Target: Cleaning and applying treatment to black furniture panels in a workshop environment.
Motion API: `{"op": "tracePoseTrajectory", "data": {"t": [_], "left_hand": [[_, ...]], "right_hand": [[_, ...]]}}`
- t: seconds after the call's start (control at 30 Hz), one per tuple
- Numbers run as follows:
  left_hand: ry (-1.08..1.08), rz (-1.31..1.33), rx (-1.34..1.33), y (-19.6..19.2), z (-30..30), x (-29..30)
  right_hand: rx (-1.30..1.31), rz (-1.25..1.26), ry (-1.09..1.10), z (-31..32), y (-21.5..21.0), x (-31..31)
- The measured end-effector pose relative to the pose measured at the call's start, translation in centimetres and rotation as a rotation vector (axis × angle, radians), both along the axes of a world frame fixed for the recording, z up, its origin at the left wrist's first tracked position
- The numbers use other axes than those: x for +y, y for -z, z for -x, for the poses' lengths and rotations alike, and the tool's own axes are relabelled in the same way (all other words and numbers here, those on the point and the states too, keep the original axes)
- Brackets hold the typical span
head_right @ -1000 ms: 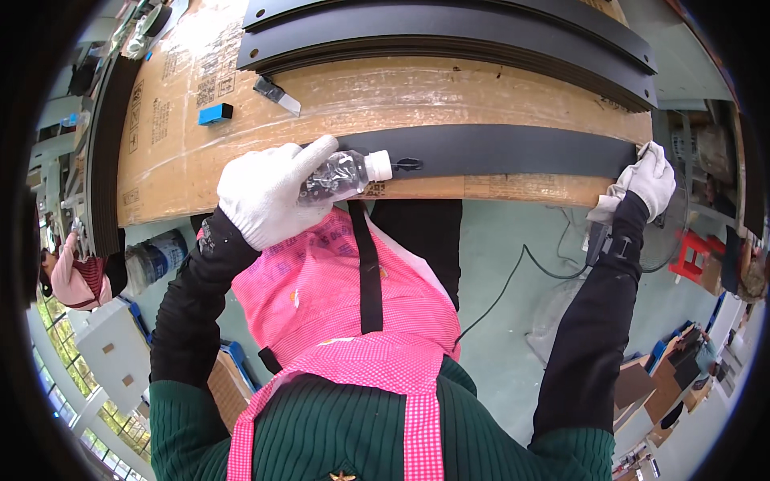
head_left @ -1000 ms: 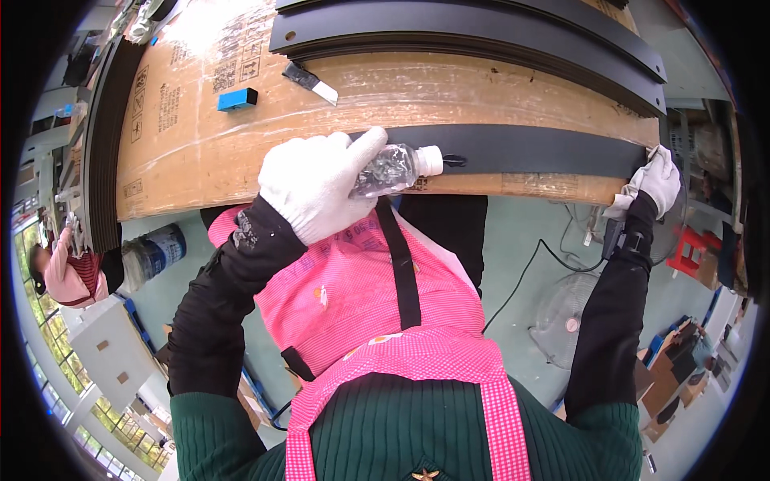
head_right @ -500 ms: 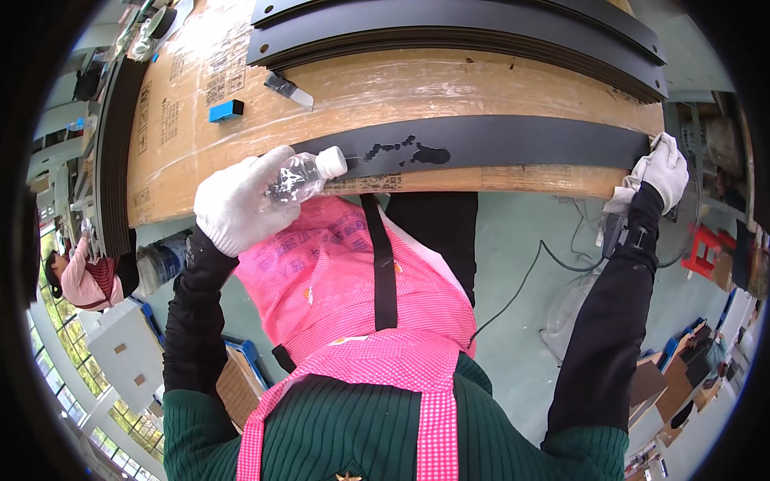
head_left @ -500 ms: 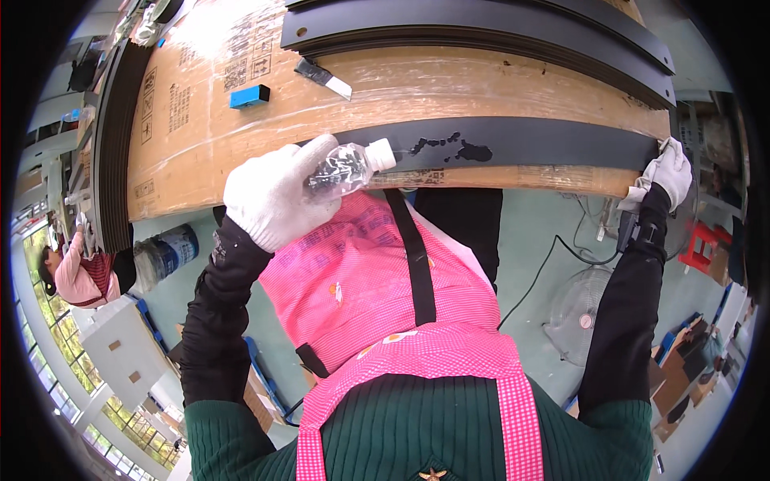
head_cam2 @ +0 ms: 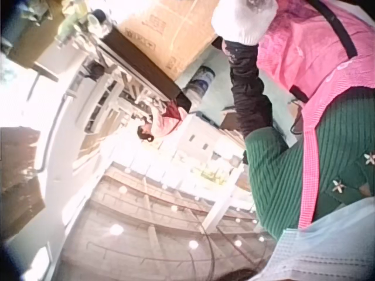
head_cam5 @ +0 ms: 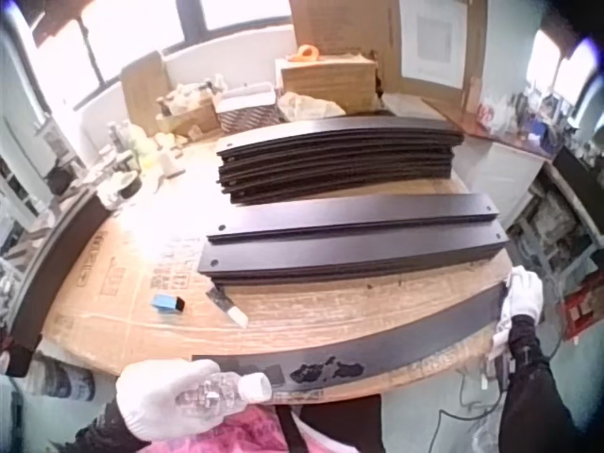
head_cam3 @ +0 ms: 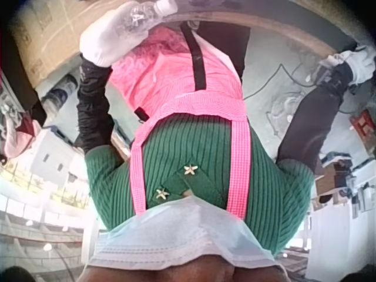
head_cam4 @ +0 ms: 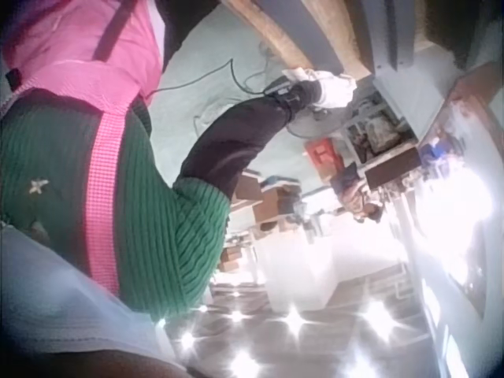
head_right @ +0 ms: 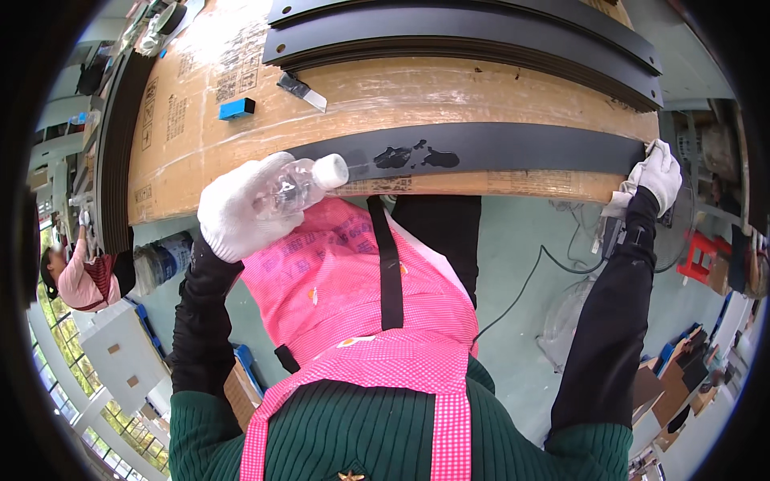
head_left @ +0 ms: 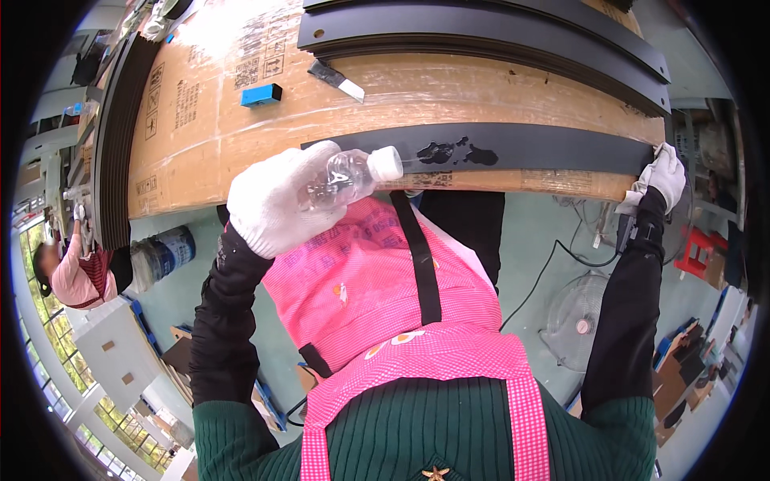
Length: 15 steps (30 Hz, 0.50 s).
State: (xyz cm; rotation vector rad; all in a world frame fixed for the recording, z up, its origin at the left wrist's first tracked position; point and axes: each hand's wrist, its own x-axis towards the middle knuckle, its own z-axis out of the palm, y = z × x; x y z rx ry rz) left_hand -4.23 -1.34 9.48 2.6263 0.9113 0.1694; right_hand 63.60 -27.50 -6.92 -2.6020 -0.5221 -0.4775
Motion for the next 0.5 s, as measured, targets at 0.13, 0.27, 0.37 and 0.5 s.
{"op": "tracePoseTrajectory", "data": {"t": [0.13, 0.27, 0.37, 0.5], "left_hand": [[-0.046, -0.009, -0.363, 0.5, 2.8, 1.0], [-0.360, 0.133, -0.750, 1.5, 7.0, 3.8], [-0.509, 0.027, -1.041, 2.4, 10.1, 7.4], [-0.459, -0.141, -1.024, 6.3, 14.6, 14.9]], "right_hand": [[0.002, 0.164, -0.127, -0.7, -1.7, 0.2], [-0.013, 0.341, -0.206, -0.9, -7.1, -0.6], [0.170, -0.011, -0.559, 11.7, -11.2, 3.7], [0.246, 0.045, -0.879, 27.9, -14.4, 6.6]]}}
